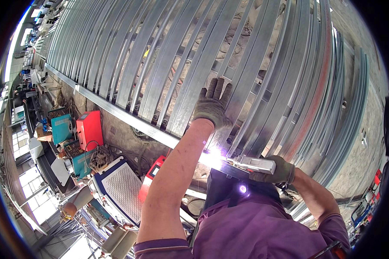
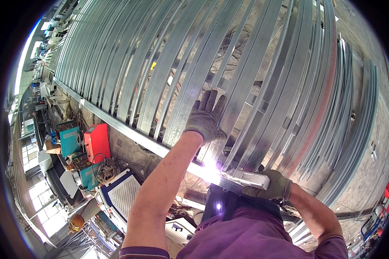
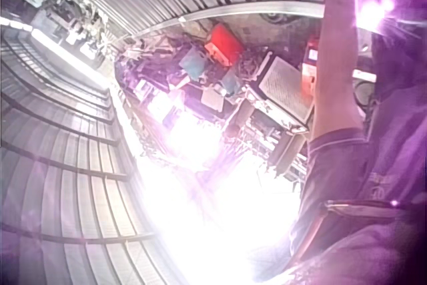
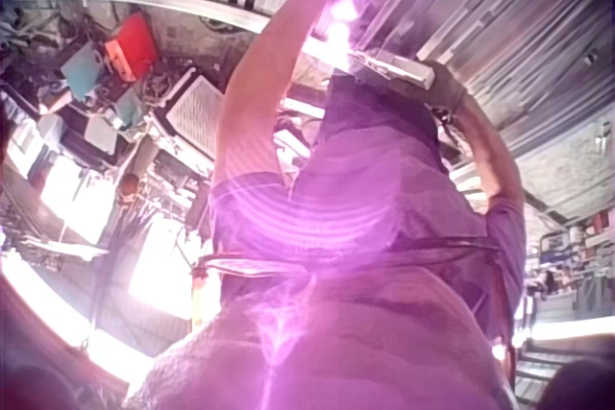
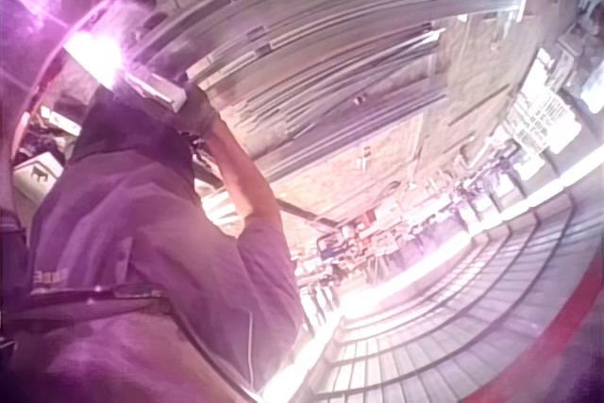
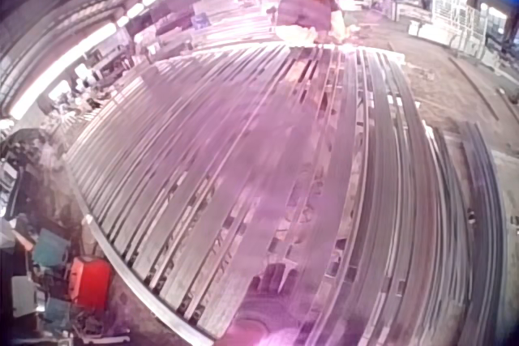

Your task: The person welds a large metal frame structure using a handheld welding torch. They move the torch along the joints of the metal bars, creating bright sparks and fusing the pieces together in a workshop environment.

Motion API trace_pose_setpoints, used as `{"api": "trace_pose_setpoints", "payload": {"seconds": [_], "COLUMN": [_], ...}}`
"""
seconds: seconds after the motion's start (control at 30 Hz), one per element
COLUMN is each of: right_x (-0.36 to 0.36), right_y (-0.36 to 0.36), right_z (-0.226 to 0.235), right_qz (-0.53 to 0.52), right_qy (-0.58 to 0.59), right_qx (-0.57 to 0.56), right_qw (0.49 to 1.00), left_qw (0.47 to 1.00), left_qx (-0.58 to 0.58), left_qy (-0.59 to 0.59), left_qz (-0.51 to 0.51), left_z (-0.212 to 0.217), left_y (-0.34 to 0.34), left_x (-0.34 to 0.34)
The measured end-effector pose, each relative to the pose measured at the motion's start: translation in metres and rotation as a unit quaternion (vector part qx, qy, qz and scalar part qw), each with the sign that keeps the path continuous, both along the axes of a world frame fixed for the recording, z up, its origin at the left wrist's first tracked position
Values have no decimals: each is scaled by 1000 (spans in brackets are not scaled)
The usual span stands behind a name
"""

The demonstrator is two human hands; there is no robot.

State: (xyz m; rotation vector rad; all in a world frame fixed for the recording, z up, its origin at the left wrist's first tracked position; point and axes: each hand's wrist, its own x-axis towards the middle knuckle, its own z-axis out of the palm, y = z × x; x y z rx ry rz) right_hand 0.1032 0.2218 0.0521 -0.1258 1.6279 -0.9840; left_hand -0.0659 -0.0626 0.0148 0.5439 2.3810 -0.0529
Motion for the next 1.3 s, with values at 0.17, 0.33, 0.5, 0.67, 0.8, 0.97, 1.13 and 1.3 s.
{"api": "trace_pose_setpoints", "payload": {"seconds": [0.17,0.33,0.5,0.67,0.8,0.97,1.13,1.3], "right_x": [2,9,15,30,40,58,60,77], "right_y": [0,4,6,7,7,7,-8,-14], "right_z": [0,-9,-7,-2,11,6,32,28], "right_qz": [-4,5,-46,-31,-37,-84,-133,-168], "right_qy": [6,28,14,70,138,214,245,230], "right_qx": [-3,5,-9,10,-3,-30,-20,-29], "right_qw": [1000,1000,999,997,990,973,960,958], "left_qw": [1000,1000,1000,1000,1000,999,986,982], "left_qx": [0,-1,-8,-7,12,28,95,27], "left_qy": [3,-3,-1,-9,0,38,115,-34], "left_qz": [-3,-3,-7,-8,-9,-9,75,186], "left_z": [-1,0,-2,-3,-12,-13,-4,17], "left_y": [-1,0,0,-2,-5,-7,-43,-87], "left_x": [1,0,-1,-1,0,3,-21,-39]}}
